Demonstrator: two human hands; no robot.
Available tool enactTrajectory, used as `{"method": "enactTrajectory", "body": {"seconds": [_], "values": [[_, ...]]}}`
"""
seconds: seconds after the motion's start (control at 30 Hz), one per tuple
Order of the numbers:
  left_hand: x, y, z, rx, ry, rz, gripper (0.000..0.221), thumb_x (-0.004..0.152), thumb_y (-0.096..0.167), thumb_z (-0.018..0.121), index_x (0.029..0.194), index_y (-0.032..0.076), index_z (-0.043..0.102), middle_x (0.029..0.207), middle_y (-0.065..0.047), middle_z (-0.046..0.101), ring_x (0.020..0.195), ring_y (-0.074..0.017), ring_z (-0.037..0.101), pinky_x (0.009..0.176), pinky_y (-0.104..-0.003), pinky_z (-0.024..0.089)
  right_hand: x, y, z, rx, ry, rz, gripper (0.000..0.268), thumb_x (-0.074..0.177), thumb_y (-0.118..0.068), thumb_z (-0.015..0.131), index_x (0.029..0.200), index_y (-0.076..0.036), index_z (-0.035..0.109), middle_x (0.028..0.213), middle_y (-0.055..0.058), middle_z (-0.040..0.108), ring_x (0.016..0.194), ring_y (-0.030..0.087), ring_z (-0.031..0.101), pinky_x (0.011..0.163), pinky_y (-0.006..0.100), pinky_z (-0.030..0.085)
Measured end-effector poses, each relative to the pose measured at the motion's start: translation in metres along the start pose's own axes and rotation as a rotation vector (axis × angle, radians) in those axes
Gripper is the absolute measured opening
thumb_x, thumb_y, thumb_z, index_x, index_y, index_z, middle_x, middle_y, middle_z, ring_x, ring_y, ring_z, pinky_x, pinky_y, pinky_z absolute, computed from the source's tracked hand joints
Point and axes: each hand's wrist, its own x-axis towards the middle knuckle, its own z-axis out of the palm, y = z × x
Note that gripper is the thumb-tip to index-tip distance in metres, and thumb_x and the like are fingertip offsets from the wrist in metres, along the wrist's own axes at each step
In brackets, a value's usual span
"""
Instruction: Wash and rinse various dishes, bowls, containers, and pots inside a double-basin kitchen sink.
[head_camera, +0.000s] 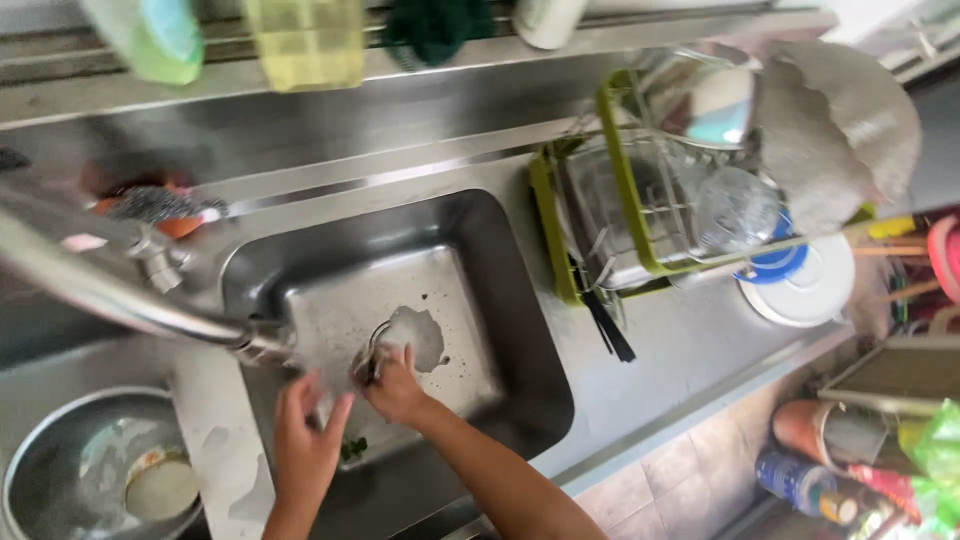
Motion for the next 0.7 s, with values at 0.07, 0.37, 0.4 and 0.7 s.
{"method": "enactTrajectory", "body": {"seconds": [0.07,0.37,0.4,0.7], "values": [[-0.017,-0.028,0.002,0.049,-0.079,-0.130,0.049,0.089,0.027,0.075,0.128,0.001,0.060,0.119,-0.016,0.061,0.097,-0.0226,0.067,0.080,-0.036,0.054,-0.028,0.012,-0.007,0.379,-0.198,0.472,0.015,0.089,-0.022,0.066,0.098,-0.010,0.071,0.093,0.009,0.071,0.088,0.028,0.065,0.080,0.054,0.050],[-0.086,-0.209,0.034,0.120,-0.315,-0.324,0.031,0.091,0.026,0.072,0.113,0.005,0.072,0.088,-0.009,0.075,0.070,-0.0134,0.069,0.065,-0.029,0.057,-0.128,0.164,-0.244,0.150,-0.123,1.032,0.032,0.093,-0.033,0.063,0.104,-0.007,0.079,0.092,0.019,0.077,0.085,0.034,0.073,0.077,0.045,0.057],[-0.093,-0.219,0.039,0.208,-0.316,-0.343,0.028,0.089,0.025,0.073,0.110,0.007,0.075,0.082,-0.006,0.076,0.065,-0.0121,0.070,0.063,-0.029,0.057,-0.161,0.206,-0.270,0.013,-0.150,1.058,0.035,0.095,-0.037,0.060,0.105,-0.008,0.077,0.096,0.021,0.076,0.093,0.038,0.073,0.080,0.048,0.056],[-0.109,-0.250,0.070,0.228,-0.387,-0.219,0.021,0.087,0.027,0.074,0.103,0.013,0.075,0.079,-0.005,0.075,0.060,-0.0112,0.074,0.059,-0.029,0.061,-0.130,0.461,-0.389,-0.407,0.134,0.964,0.041,0.114,-0.040,0.052,0.126,-0.002,0.059,0.107,0.034,0.069,0.102,0.056,0.063,0.088,0.065,0.047]]}}
